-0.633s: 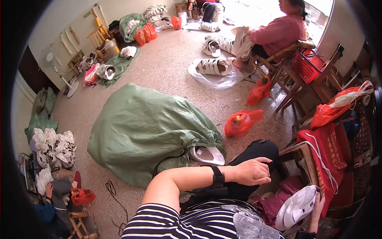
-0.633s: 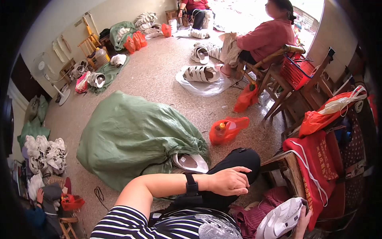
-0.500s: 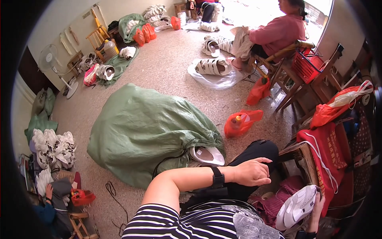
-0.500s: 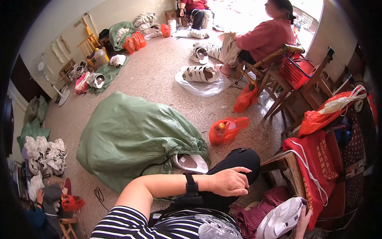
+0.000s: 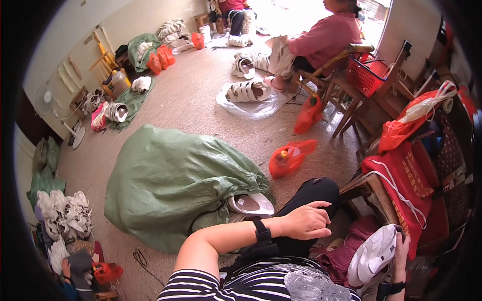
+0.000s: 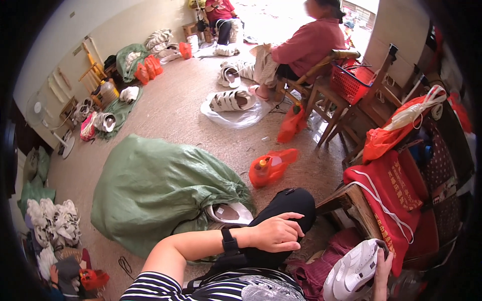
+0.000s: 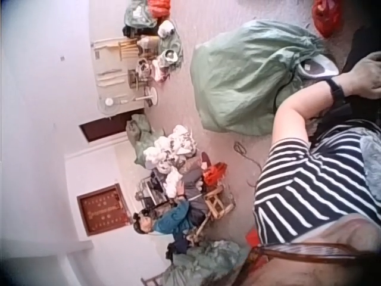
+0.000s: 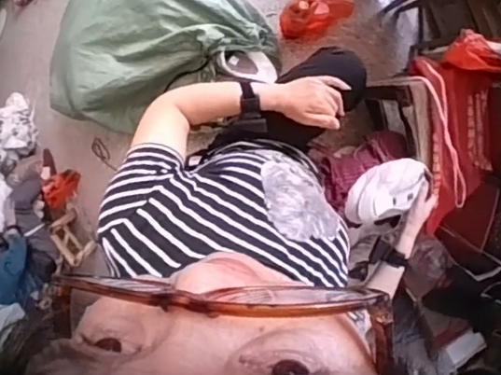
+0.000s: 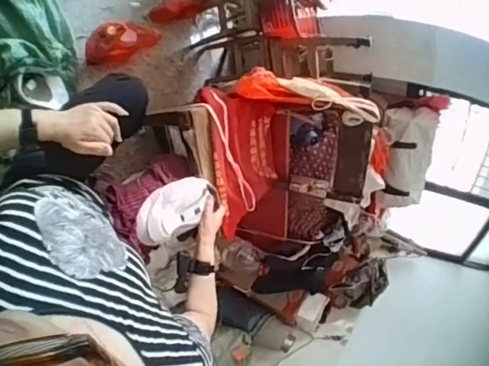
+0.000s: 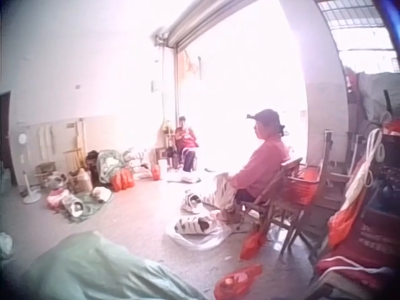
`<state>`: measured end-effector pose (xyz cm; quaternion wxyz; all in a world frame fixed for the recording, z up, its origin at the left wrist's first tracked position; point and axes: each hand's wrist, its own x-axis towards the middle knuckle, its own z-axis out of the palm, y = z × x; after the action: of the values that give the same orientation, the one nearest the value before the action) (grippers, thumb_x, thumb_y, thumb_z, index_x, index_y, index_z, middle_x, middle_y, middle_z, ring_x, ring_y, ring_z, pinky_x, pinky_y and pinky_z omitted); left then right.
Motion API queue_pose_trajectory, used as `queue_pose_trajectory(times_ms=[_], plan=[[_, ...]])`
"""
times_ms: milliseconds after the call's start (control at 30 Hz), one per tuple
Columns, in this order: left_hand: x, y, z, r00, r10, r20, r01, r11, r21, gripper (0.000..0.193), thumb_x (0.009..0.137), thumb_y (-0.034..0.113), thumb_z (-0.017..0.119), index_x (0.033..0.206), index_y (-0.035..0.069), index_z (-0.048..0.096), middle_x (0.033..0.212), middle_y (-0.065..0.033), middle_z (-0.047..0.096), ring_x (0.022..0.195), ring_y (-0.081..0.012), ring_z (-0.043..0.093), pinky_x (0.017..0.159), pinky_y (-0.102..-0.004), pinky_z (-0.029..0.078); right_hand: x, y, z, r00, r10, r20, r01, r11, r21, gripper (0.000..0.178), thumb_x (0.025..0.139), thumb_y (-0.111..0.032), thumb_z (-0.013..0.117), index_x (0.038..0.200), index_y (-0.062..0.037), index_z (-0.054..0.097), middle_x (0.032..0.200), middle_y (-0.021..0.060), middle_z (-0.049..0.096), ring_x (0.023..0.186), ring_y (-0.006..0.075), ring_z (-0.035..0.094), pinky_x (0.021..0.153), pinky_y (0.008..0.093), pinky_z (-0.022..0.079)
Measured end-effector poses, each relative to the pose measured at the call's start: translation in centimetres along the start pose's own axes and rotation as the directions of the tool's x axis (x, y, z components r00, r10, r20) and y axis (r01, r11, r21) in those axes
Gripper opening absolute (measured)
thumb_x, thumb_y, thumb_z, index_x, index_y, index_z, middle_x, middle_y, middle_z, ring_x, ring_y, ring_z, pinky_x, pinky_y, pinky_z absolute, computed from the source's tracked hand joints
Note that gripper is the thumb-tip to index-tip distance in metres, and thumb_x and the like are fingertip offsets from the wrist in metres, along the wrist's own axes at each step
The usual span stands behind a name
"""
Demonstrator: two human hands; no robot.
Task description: The recorder is lacing a white shoe in a workshop setting with other workers visible.
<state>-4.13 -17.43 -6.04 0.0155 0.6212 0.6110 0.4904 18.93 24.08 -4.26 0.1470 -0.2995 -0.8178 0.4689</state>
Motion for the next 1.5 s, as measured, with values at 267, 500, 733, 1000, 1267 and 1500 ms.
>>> queue_pose_trajectory(times_ms=[267,500,733,1000,1267,1500], plan=[[0.5,0.1,0.0,1.0,-0.002,0.027,0.002,1.0,0.019,0.029,0.094,0.025,0.061,0.071,0.008,0.066,0.073,-0.0031,0.064,0.095,-0.0182,0.065,0.11,-0.0477,0.035,-0.2,0.1,0.1,1.0,-0.014,-0.015,0.014,1.0,0.003,0.04,0.096,-0.031,0.06,0.118,0.0006,0.053,0.112,0.0078,0.059,0.101,0.0151,0.056,0.09,0.0306,0.045],[0.4,0.5,0.0,0.999,-0.013,0.03,0.012,0.999,0.034,0.025,0.092,0.026,0.063,0.074,0.009,0.066,0.076,-0.0018,0.064,0.095,-0.0174,0.065,0.11,-0.047,0.035,-0.2,0.2,0.2,1.0,-0.011,-0.002,0.011,1.0,-0.011,0.037,0.096,-0.03,0.061,0.116,0.0004,0.053,0.11,0.0078,0.059,0.099,0.0146,0.056,0.087,0.0292,0.046],[-0.4,-0.1,-0.4,0.996,-0.039,-0.074,0.033,0.995,-0.092,0.017,0.093,0.019,0.061,0.082,0.008,0.067,0.09,-0.0015,0.07,0.096,-0.0177,0.066,0.106,-0.0437,0.039,-0.1,0.5,0.8,0.999,-0.044,-0.032,0.048,0.993,0.103,0.039,0.094,-0.033,0.063,0.11,0.002,0.053,0.105,0.0087,0.06,0.094,0.0163,0.055,0.087,0.0327,0.045],[-0.8,0.6,-1.0,0.996,-0.06,-0.062,0.06,0.998,-0.003,0.015,0.09,0.023,0.066,0.08,0.011,0.069,0.087,0.0009,0.069,0.098,-0.0146,0.065,0.106,-0.0414,0.039,-0.1,0.4,0.6,0.999,-0.013,-0.042,0.015,0.999,0.052,0.039,0.094,-0.032,0.063,0.111,0.0011,0.053,0.104,0.0085,0.059,0.094,0.0163,0.054,0.085,0.0315,0.045],[-0.7,0.7,-0.1,0.992,-0.081,-0.094,0.085,0.995,0.045,0.014,0.092,0.019,0.063,0.084,0.01,0.07,0.089,-0.0012,0.069,0.098,-0.0154,0.065,0.106,-0.0412,0.04,-0.4,0.3,0.7,0.998,-0.038,-0.056,0.041,0.998,0.042,0.037,0.094,-0.032,0.064,0.107,0.001,0.053,0.101,0.0083,0.059,0.092,0.0158,0.053,0.083,0.0309,0.045],[-0.6,0.6,-0.1,0.989,-0.091,-0.115,0.093,0.996,0.016,0.018,0.094,0.019,0.059,0.083,0.006,0.067,0.088,-0.0033,0.068,0.095,-0.0174,0.064,0.107,-0.04,0.038,-0.1,1.2,0.7,0.997,-0.031,-0.068,0.034,0.998,0.043,0.04,0.093,-0.033,0.065,0.107,0.0017,0.053,0.101,0.0091,0.059,0.092,0.0164,0.054,0.083,0.0316,0.045]])
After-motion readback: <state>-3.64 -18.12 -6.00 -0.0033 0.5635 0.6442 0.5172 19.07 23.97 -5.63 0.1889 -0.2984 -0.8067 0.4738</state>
